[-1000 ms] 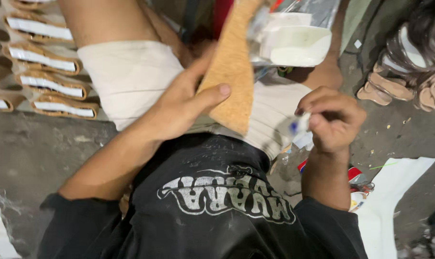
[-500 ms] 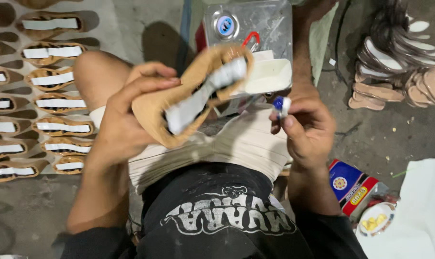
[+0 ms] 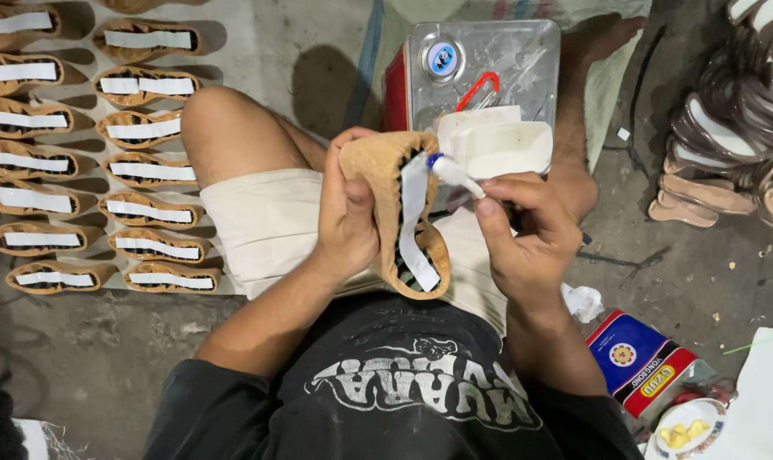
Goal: The person sits on the floor and applies white glue to the edges of a cork shoe sole using a toothbrush. They repeatedly dip the brush into a container of glue and spread it along the perimeter of the sole, then place the finished sole onto a stack of similar soles.
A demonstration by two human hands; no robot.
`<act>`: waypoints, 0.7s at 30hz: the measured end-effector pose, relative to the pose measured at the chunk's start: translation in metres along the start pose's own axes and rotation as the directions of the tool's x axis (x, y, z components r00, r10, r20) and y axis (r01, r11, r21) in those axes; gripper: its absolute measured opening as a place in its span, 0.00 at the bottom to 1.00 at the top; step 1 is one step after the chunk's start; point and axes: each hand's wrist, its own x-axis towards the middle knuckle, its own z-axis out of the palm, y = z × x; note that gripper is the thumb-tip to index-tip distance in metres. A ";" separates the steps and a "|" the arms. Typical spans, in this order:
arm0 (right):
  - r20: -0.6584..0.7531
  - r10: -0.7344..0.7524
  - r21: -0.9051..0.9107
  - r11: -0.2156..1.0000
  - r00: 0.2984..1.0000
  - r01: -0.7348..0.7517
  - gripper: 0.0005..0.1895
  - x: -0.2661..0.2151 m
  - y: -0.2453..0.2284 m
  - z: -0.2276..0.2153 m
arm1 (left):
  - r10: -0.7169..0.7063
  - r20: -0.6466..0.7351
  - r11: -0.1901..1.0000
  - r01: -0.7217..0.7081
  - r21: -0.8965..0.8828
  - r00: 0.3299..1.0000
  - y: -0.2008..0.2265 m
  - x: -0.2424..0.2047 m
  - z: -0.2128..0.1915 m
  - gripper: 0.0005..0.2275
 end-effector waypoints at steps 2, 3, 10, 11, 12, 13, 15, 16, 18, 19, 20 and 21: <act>-0.015 0.030 0.043 0.999 0.999 -0.030 0.08 0.001 0.001 0.003 | -0.002 0.023 1.000 0.002 -0.015 1.000 0.003 -0.002 0.003 0.38; -0.022 0.045 0.065 0.997 0.999 -0.044 0.08 0.001 0.001 0.005 | -0.002 0.034 1.000 0.003 -0.023 0.999 0.005 -0.003 0.004 0.38; 0.037 -0.065 -0.017 0.998 0.997 0.066 0.10 0.004 0.000 0.005 | -0.067 0.065 0.997 0.069 -0.024 0.996 0.014 -0.005 0.007 0.37; 0.039 -0.067 -0.024 0.997 0.997 0.068 0.10 0.004 -0.001 0.005 | -0.072 0.059 0.997 0.073 -0.018 0.996 0.015 -0.006 0.008 0.36; 0.040 -0.072 -0.029 0.997 0.997 0.073 0.10 0.006 -0.002 0.005 | -0.074 0.053 0.997 0.075 -0.012 0.996 0.016 -0.005 0.008 0.36; 0.049 -0.096 -0.048 0.994 0.994 0.098 0.10 0.008 -0.002 0.004 | -0.076 0.054 0.997 0.076 -0.006 0.996 0.018 -0.005 0.009 0.36; 0.063 -0.140 -0.087 0.986 0.988 0.145 0.10 0.011 -0.004 0.001 | -0.082 0.058 0.997 0.082 0.003 0.995 0.020 -0.005 0.010 0.36; 0.076 -0.149 -0.096 0.983 0.986 0.156 0.10 0.012 -0.004 0.000 | -0.084 0.061 0.996 0.084 0.000 0.995 0.021 -0.004 0.010 0.36; 0.100 -0.167 -0.114 0.977 0.981 0.178 0.09 0.016 -0.005 -0.004 | -0.089 0.069 0.996 0.090 -0.007 0.994 0.022 -0.004 0.010 0.35; 0.114 -0.179 -0.131 0.972 0.977 0.193 0.09 0.017 -0.005 -0.006 | -0.101 0.066 0.995 0.101 -0.002 0.993 0.023 -0.004 0.009 0.35; 0.128 -0.191 -0.148 0.967 0.973 0.209 0.08 0.018 -0.005 -0.008 | -0.112 0.062 0.994 0.112 0.003 0.992 0.024 -0.004 0.009 0.35; 0.143 -0.202 -0.164 0.960 0.969 0.225 0.08 0.018 -0.005 -0.010 | -0.123 0.059 0.992 0.122 0.008 0.991 0.024 -0.005 0.009 0.35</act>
